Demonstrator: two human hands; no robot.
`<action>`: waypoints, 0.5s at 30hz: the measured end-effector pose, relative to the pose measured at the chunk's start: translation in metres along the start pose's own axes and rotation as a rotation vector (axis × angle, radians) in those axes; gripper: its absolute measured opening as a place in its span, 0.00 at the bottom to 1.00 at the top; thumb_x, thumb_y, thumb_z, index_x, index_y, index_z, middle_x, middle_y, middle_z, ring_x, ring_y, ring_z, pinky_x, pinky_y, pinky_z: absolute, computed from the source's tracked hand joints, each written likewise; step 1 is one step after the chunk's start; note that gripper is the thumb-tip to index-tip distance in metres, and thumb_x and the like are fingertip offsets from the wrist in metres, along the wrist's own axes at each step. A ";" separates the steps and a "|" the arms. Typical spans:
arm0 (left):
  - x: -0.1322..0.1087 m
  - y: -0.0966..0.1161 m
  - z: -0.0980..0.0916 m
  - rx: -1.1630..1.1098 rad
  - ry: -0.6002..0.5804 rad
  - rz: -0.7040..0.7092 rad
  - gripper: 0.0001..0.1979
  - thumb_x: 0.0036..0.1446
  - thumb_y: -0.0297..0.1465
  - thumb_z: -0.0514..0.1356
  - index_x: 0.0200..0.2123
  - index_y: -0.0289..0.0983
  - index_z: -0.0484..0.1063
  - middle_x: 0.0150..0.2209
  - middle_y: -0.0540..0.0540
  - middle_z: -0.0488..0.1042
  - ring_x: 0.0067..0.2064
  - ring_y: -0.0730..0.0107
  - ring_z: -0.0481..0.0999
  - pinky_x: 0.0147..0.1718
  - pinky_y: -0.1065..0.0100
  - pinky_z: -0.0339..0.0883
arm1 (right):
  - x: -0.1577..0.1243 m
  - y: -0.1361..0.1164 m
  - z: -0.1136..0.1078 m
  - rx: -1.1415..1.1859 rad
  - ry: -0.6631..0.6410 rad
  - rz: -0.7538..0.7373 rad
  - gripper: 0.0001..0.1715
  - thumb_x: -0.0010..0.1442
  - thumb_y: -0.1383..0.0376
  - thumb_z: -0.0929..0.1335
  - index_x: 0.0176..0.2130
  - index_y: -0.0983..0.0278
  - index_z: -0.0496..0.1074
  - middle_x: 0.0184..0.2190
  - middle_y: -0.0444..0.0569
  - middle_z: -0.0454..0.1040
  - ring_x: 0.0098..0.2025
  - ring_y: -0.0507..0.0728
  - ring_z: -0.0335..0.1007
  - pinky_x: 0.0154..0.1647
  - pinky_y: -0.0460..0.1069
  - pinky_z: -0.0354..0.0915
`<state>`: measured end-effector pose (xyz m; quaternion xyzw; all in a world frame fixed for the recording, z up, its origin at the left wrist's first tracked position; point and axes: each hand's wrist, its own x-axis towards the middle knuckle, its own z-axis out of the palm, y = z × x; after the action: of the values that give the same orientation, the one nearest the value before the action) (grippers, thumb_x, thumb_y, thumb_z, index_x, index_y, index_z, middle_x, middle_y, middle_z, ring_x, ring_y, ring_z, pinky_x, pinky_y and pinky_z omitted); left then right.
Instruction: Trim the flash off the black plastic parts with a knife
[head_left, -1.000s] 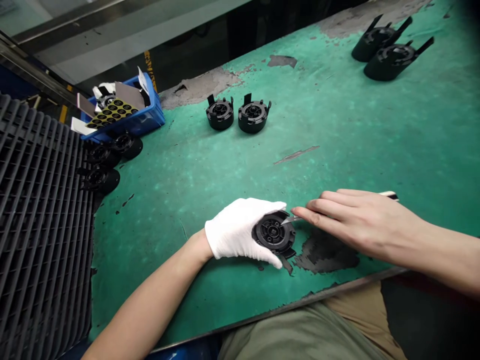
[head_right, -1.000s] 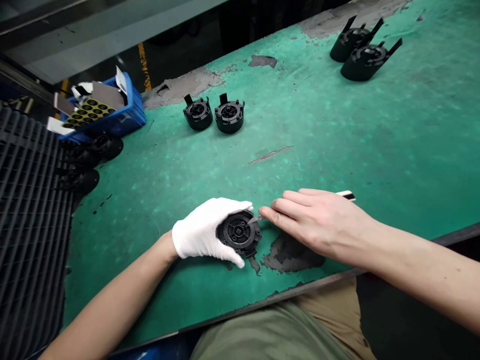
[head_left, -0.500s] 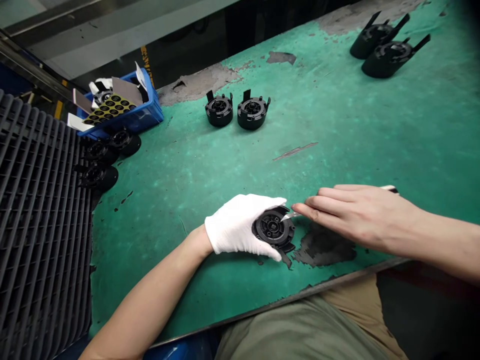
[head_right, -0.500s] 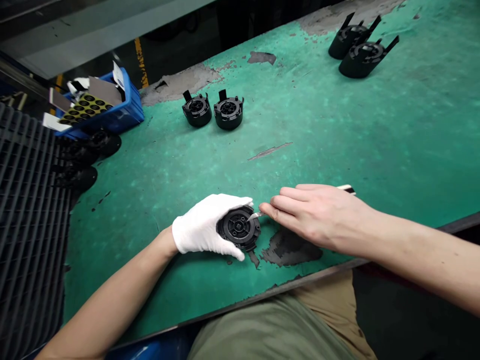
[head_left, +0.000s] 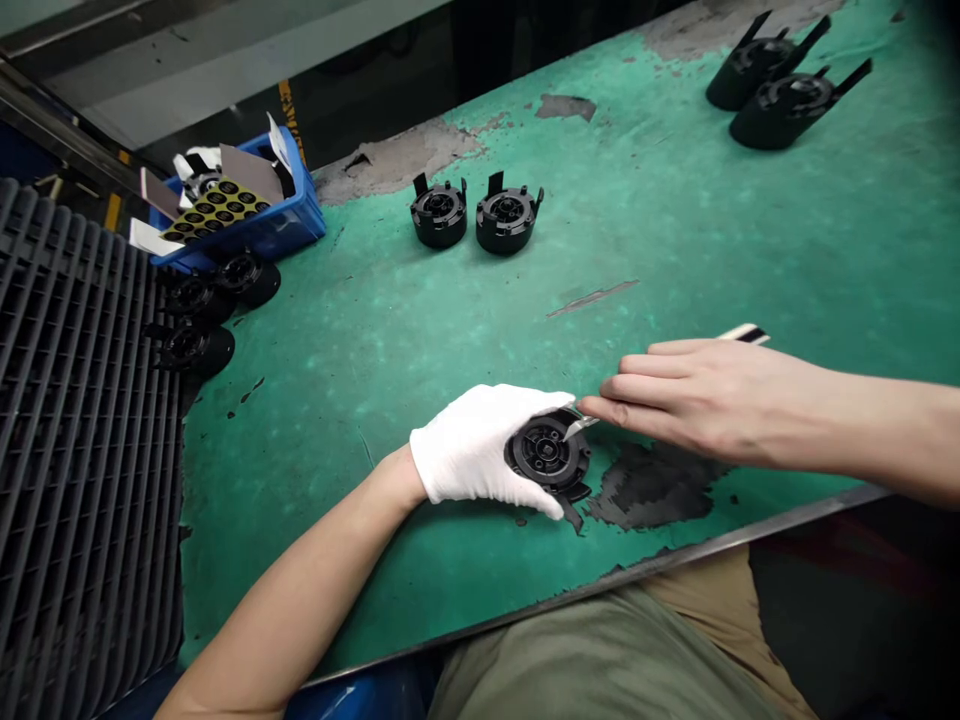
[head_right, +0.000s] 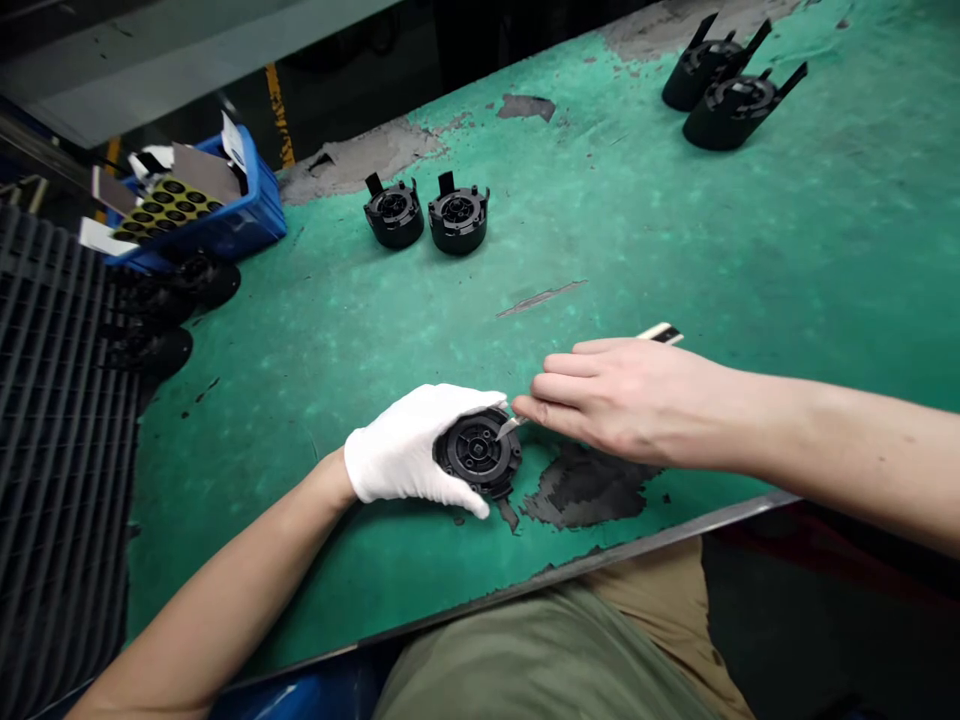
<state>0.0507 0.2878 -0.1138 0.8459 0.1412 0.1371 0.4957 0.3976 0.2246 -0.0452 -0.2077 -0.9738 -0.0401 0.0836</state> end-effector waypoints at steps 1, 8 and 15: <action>0.000 -0.001 0.000 0.006 0.001 0.000 0.63 0.56 0.69 0.89 0.83 0.43 0.79 0.77 0.31 0.89 0.78 0.25 0.90 0.81 0.36 0.84 | -0.003 -0.007 0.000 -0.021 0.008 0.032 0.32 0.84 0.77 0.63 0.76 0.62 0.79 0.45 0.50 0.85 0.44 0.62 0.77 0.48 0.57 0.73; -0.003 -0.004 0.003 0.023 0.026 0.008 0.63 0.55 0.70 0.89 0.82 0.43 0.80 0.79 0.30 0.87 0.79 0.25 0.89 0.82 0.35 0.83 | -0.013 -0.041 0.001 -0.027 -0.032 0.220 0.36 0.87 0.80 0.58 0.74 0.62 0.84 0.40 0.49 0.82 0.43 0.60 0.76 0.45 0.59 0.69; -0.003 -0.004 0.002 0.042 0.027 0.021 0.64 0.54 0.67 0.90 0.83 0.43 0.79 0.79 0.28 0.87 0.78 0.23 0.90 0.81 0.32 0.84 | -0.022 -0.046 0.003 0.114 -0.086 0.296 0.39 0.87 0.77 0.58 0.78 0.58 0.83 0.42 0.52 0.85 0.46 0.63 0.79 0.48 0.60 0.74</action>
<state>0.0481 0.2862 -0.1184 0.8557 0.1420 0.1506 0.4743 0.3976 0.1745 -0.0539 -0.3455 -0.9359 0.0371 0.0587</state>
